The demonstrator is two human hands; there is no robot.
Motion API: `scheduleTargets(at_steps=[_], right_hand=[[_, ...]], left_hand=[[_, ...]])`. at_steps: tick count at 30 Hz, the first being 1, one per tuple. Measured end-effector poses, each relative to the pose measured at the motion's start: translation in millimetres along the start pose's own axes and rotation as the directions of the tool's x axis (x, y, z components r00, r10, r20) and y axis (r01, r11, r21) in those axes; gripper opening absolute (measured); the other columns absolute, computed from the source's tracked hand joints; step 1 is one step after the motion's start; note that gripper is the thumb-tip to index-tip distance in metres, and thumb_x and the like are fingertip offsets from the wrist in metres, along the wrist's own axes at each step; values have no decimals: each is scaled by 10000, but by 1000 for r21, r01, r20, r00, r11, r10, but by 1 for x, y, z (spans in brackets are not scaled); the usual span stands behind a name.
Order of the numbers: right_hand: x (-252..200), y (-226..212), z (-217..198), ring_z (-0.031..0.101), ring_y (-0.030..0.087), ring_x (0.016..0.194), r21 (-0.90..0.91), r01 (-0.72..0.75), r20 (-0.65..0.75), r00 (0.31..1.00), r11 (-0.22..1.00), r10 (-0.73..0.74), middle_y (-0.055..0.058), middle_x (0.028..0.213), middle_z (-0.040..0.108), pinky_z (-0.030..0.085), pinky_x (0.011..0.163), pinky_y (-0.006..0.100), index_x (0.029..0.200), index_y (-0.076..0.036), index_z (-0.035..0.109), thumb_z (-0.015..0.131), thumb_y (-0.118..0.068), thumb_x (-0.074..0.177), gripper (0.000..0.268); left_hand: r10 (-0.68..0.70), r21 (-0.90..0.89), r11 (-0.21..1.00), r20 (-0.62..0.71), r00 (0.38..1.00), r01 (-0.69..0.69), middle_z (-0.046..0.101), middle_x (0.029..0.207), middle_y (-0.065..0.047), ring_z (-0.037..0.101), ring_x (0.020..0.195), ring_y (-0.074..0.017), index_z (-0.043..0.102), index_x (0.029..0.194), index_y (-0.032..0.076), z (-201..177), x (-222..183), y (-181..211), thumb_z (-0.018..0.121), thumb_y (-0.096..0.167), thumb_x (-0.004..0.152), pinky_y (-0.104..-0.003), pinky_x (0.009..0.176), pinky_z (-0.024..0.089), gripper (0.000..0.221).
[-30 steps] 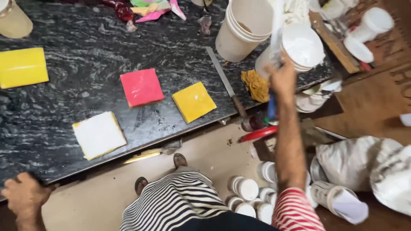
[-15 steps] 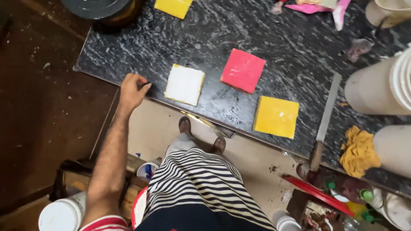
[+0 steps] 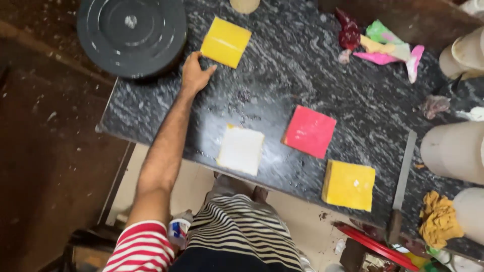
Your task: Assembling square cake or pastry layers using cream and edible decorative sheets.
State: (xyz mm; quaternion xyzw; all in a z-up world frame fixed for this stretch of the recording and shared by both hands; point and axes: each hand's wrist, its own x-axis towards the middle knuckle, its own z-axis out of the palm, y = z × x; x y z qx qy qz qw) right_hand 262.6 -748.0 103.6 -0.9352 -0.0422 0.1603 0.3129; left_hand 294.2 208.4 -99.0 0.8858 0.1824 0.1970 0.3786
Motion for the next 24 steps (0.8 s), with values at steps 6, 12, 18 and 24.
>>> scheduleTargets(at_steps=[6, 12, 18, 24], right_hand=[[-136, -92, 99, 761, 263, 880, -90, -192, 90, 976, 977, 200, 175, 1023, 755, 600, 814, 388, 1505, -59, 503, 750, -266, 758, 813], [-168, -149, 143, 767, 221, 974, -213, -92, 332, 930, 973, 161, 144, 1024, 746, 526, 920, 370, 1540, -68, 403, 804, -226, 743, 906], [-167, -259, 172, 790, 182, 920, -161, -242, 177, 947, 957, 269, 112, 1071, 783, 607, 837, 347, 1520, -86, 457, 749, -164, 778, 801], [-124, -407, 202, 765, 161, 928, -148, -284, 95, 949, 947, 299, 95, 1059, 784, 575, 897, 313, 1477, -89, 537, 733, -92, 797, 708]], left_hand=[[-25, -3, 1000, -9, 1000, 25, 584, 1236, -316, 556, 1151, -480, 526, 1306, -85, 46, 94, -21, 897, 297, 797, -492, 959, 466, 737], [-207, 3, 978, 81, 975, 208, 708, 994, -280, 707, 949, -430, 637, 1048, -88, 103, 138, -78, 939, 467, 743, -466, 836, 578, 701], [-64, 44, 997, 174, 983, 57, 734, 855, -249, 725, 822, -426, 747, 890, -12, 68, 135, -35, 898, 357, 795, -503, 751, 564, 410], [-279, -245, 904, 282, 918, 350, 773, 856, -127, 772, 790, -239, 717, 918, -11, 65, 125, -27, 859, 254, 801, -371, 718, 602, 323]])
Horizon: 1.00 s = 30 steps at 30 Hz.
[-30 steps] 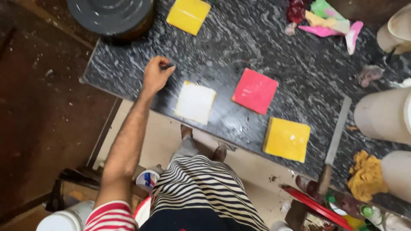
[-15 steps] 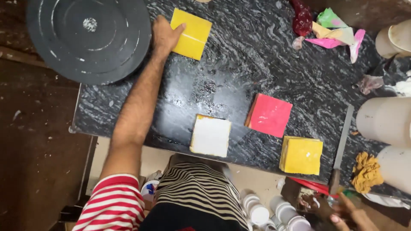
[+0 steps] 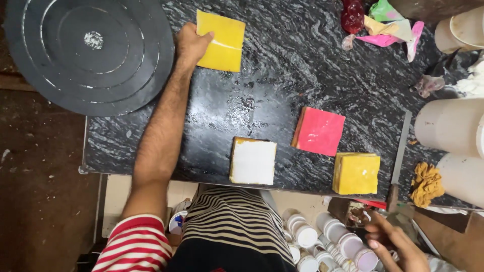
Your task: Assembling square cake or pastry layers using cream and edible decorative sheets.
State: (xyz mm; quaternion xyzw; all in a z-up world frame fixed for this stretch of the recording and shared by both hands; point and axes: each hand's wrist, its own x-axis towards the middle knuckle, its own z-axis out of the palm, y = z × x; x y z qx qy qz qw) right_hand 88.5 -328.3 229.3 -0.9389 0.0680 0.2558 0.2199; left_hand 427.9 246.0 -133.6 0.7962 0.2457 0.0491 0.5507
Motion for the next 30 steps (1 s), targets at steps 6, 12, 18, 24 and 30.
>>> scheduleTargets(at_steps=[6, 12, 18, 24, 30], right_hand=[[50, -128, 27, 715, 168, 1008, 150, 165, 94, 979, 975, -180, 92, 1084, 772, 527, 920, 335, 1408, -46, 591, 703, -107, 855, 567], [222, -213, 114, 556, 138, 738, 557, -34, 177, 981, 830, -79, 56, 904, 680, 402, 618, 292, 1378, 16, 612, 580, -241, 1016, 445], [413, -213, 221, 603, 125, 795, 629, 172, -191, 979, 758, -63, 59, 994, 688, 528, 698, 276, 1457, 66, 477, 722, -223, 967, 619], [427, -248, 234, 710, 143, 806, 283, 151, -267, 961, 947, -73, 98, 917, 770, 544, 758, 298, 1255, 29, 679, 765, -207, 891, 443], [431, -268, 226, 741, 190, 830, 242, 102, -262, 964, 965, -36, 129, 931, 779, 575, 791, 338, 1070, 39, 715, 781, -224, 864, 340]], left_hand=[[-63, -640, 758, 125, 990, 128, 772, 1000, -117, 763, 874, -203, 627, 1103, -41, 45, -2, -8, 789, 86, 910, -333, 716, 643, 282], [-144, -758, 558, 311, 939, 337, 750, 1050, -144, 767, 889, -245, 636, 1170, -49, 53, -14, 8, 665, 38, 924, -384, 722, 661, 262], [-156, -709, 656, 207, 966, 258, 770, 1114, -134, 771, 958, -216, 649, 1206, -29, 65, -26, -9, 706, 57, 948, -340, 795, 657, 277], [-266, -750, 509, 329, 906, 422, 729, 1049, -109, 714, 877, -213, 628, 1218, 8, 47, -58, 8, 673, 128, 970, -371, 710, 631, 280], [-434, -627, 584, 296, 851, 516, 736, 1067, -90, 745, 907, -188, 641, 1201, 54, 27, -63, 56, 637, 226, 988, -347, 730, 668, 274]])
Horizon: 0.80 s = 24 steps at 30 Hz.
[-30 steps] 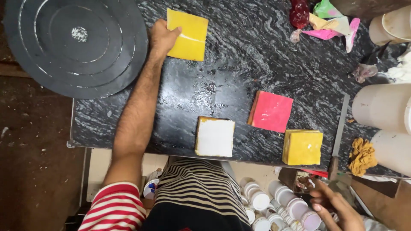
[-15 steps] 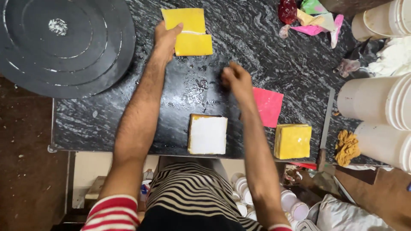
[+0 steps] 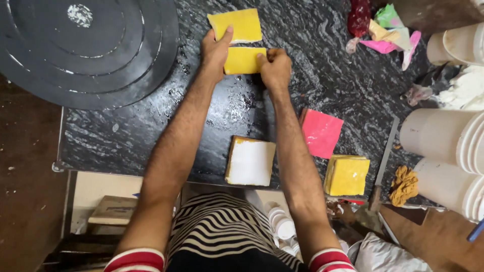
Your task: Assembling square cake or pastry layers using cream and edible decorative sheets.
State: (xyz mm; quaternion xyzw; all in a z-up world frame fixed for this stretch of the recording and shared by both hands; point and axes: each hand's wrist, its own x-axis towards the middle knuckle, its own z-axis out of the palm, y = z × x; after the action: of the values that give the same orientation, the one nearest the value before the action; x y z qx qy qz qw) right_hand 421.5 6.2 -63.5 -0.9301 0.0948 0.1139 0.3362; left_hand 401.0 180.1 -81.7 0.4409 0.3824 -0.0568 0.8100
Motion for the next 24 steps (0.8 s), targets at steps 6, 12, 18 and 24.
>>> scheduleTargets(at_steps=[6, 12, 18, 24], right_hand=[[34, -18, -24, 753, 198, 890, 62, 89, -20, 996, 994, -88, 149, 1029, 794, 576, 819, 329, 1172, 34, 703, 756, -251, 905, 393], [-7, -21, -59, 726, 354, 887, 337, -425, 363, 882, 840, 300, 230, 1053, 732, 625, 832, 480, 1238, 70, 619, 602, -378, 973, 521], [5, 15, -15, 702, 504, 1046, 696, -708, 678, 703, 123, 214, 349, 1205, 599, 534, 1017, 592, 1139, 78, 433, 612, -370, 949, 518], [12, 25, -1, 676, 430, 1102, 737, -675, 674, 730, -40, 112, 331, 1218, 608, 506, 1079, 579, 1204, 173, 548, 628, -350, 961, 582]], left_hand=[[87, -237, 969, 86, 993, -64, 752, 1102, -133, 758, 926, -240, 647, 1222, 26, 2, 53, -45, 654, 132, 979, -402, 759, 660, 265], [-60, -327, 939, 155, 986, 109, 746, 1095, -135, 775, 895, -265, 626, 1231, 29, -1, 51, -35, 635, 131, 978, -433, 696, 686, 273], [-173, -341, 913, 177, 969, 225, 732, 1118, -177, 768, 917, -303, 585, 1245, -10, -5, 54, -22, 631, 146, 996, -479, 700, 665, 297], [-190, -337, 905, 230, 954, 261, 732, 1128, -193, 771, 942, -323, 589, 1261, -41, -10, 66, -28, 611, 151, 997, -489, 729, 681, 327]])
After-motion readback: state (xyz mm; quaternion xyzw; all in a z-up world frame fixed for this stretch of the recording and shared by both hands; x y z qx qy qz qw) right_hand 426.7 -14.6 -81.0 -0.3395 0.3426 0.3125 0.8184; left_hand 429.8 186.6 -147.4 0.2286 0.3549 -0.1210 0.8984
